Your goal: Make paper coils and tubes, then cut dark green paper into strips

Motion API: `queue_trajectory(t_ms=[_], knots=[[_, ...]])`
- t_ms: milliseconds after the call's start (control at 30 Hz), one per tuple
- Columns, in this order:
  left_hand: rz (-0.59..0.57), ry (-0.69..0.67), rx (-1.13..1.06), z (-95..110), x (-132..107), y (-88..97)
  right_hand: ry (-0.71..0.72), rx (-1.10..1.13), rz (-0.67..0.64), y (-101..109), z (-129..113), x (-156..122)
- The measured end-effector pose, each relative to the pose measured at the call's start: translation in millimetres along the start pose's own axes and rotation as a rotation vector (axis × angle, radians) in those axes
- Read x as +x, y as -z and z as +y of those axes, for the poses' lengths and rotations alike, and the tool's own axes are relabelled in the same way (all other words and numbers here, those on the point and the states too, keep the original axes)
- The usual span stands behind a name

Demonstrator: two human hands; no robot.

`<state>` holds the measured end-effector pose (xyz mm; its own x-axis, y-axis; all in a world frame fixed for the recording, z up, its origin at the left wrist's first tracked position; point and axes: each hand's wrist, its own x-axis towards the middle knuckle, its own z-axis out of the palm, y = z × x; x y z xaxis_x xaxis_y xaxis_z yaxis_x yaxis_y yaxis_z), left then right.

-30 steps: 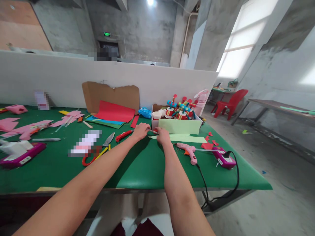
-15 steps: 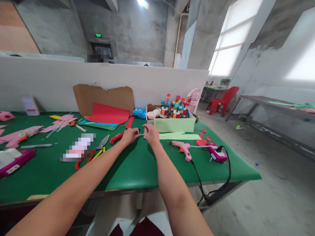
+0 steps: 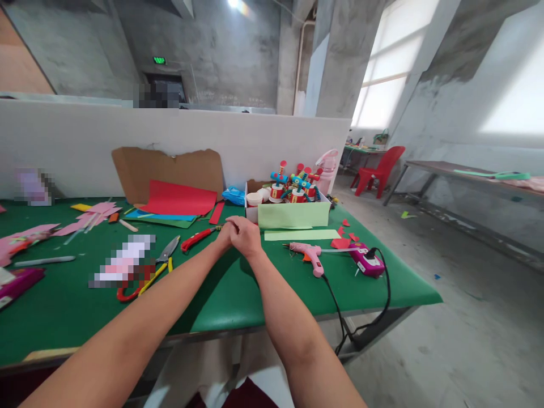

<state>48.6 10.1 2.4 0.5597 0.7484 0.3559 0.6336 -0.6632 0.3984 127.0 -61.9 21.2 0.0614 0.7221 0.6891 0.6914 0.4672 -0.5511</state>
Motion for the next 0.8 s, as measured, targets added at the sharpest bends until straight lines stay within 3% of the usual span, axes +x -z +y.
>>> queue_trajectory(t_ms=[133,233,333,400,500,600,667,800], knots=[[-0.009,0.054,0.08,-3.2,6.9,16.8,-0.024,-0.048,-0.008,1.0,-3.4,-0.7],[0.001,0.058,0.113,-6.2,-1.2,33.2,-0.023,-0.07,-0.018,0.5,-6.3,-0.7],[-0.031,0.042,0.166,-10.2,-26.2,46.3,0.038,-0.044,-0.012,1.7,-11.1,1.6],[-0.095,-0.071,0.176,-12.7,-50.2,51.4,0.045,-0.007,0.034,5.3,-13.8,2.8],[-0.164,-0.263,0.202,-14.9,-89.5,54.8,-0.091,0.041,0.075,15.0,-14.3,-3.3],[-0.179,-0.303,0.276,-16.2,-123.7,58.2,-0.213,-0.004,-0.153,26.9,-13.1,-25.6],[-0.164,-0.296,0.289,-17.6,-141.4,61.9,-0.181,-0.054,-0.328,34.9,-15.0,-46.1],[-0.153,-0.26,0.287,-21.6,-165.2,69.9,-0.034,-0.073,-0.485,47.1,-26.9,-78.3]])
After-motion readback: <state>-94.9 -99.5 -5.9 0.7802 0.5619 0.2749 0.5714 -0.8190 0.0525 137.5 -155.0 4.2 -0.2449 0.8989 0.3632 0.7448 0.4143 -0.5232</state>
